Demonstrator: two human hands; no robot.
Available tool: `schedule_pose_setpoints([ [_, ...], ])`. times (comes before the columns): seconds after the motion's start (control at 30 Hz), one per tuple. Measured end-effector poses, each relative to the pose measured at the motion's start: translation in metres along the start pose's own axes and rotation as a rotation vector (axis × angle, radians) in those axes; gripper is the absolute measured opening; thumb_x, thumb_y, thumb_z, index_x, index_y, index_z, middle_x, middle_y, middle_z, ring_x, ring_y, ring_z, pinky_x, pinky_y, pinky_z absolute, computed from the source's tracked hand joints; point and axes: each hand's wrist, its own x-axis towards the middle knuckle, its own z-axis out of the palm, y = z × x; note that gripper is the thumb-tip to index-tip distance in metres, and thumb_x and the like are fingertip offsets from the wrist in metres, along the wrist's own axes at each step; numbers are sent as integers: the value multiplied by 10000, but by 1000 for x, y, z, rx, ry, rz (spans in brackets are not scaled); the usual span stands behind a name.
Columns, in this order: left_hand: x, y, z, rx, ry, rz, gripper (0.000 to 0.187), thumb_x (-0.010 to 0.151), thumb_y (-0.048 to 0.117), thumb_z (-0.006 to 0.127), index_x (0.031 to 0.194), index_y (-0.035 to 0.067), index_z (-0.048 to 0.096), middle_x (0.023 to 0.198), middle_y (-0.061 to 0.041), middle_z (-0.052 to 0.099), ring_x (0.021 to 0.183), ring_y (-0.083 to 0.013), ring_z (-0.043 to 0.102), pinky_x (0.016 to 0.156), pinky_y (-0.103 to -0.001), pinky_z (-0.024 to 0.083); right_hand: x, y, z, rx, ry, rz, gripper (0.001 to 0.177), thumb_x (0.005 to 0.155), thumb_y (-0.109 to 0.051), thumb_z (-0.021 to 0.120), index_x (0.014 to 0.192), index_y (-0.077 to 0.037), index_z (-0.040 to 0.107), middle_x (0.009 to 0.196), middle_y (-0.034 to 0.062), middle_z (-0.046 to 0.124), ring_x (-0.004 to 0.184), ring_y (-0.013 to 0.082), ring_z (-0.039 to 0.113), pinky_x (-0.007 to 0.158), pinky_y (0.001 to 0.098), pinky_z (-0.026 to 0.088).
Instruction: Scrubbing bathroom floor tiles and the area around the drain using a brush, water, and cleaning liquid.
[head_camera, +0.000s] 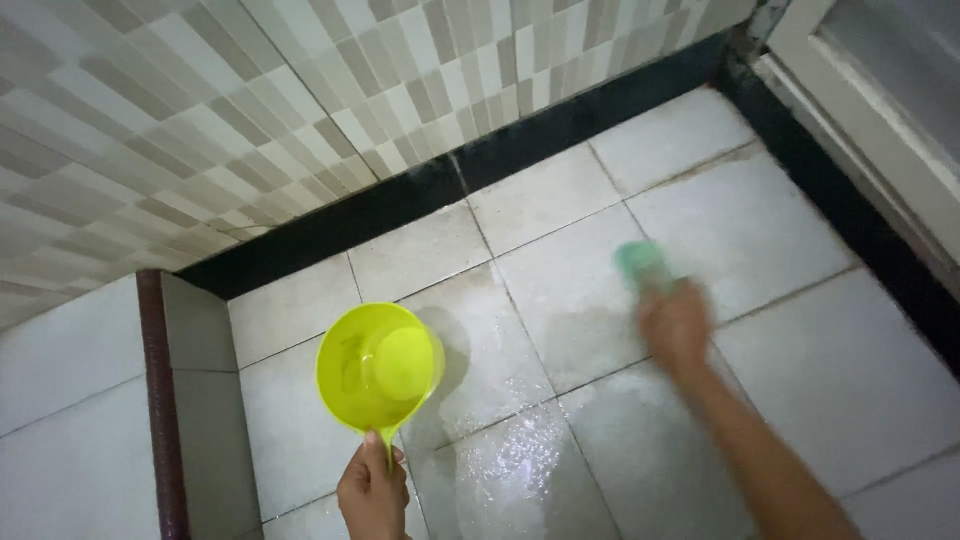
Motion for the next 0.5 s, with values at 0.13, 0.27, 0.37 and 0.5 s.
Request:
schedule_pose_setpoints([
  [0.13, 18, -12, -1, -10, -20, 28, 582, 1053, 448, 518, 713, -14, 617, 510, -98, 385, 457, -186, 351, 430, -341, 288, 50, 23, 10, 93, 291, 215, 587, 1005, -282, 571, 1575, -166, 492, 931, 212, 529, 788, 375, 511, 527, 492, 429],
  [0.27, 21, -9, -1, -103, -10, 26, 558, 1048, 413, 530, 728, -36, 616, 504, -70, 346, 450, -165, 308, 415, -322, 260, 85, -71, 27, 629, 93, 448, 570, 1043, -538, 425, 992, 12, 565, 939, 232, 598, 844, 438, 571, 745, 576, 412],
  [0.37, 13, 23, -8, -38, -26, -36, 532, 1080, 414, 501, 762, -2, 596, 532, -59, 342, 477, -159, 315, 452, -315, 252, 44, -157, 16, 527, -60, 59, 589, 1055, -531, 435, 1217, 21, 560, 962, 170, 605, 842, 320, 579, 760, 465, 528],
  [0.5, 31, 35, -53, 10, -56, 70, 523, 1072, 379, 492, 729, 8, 627, 500, -79, 417, 441, -176, 323, 434, -349, 239, -18, -163, -37, 419, -91, -587, 635, 903, -140, 665, 1479, -212, 406, 957, 100, 439, 750, 285, 460, 592, 418, 417],
])
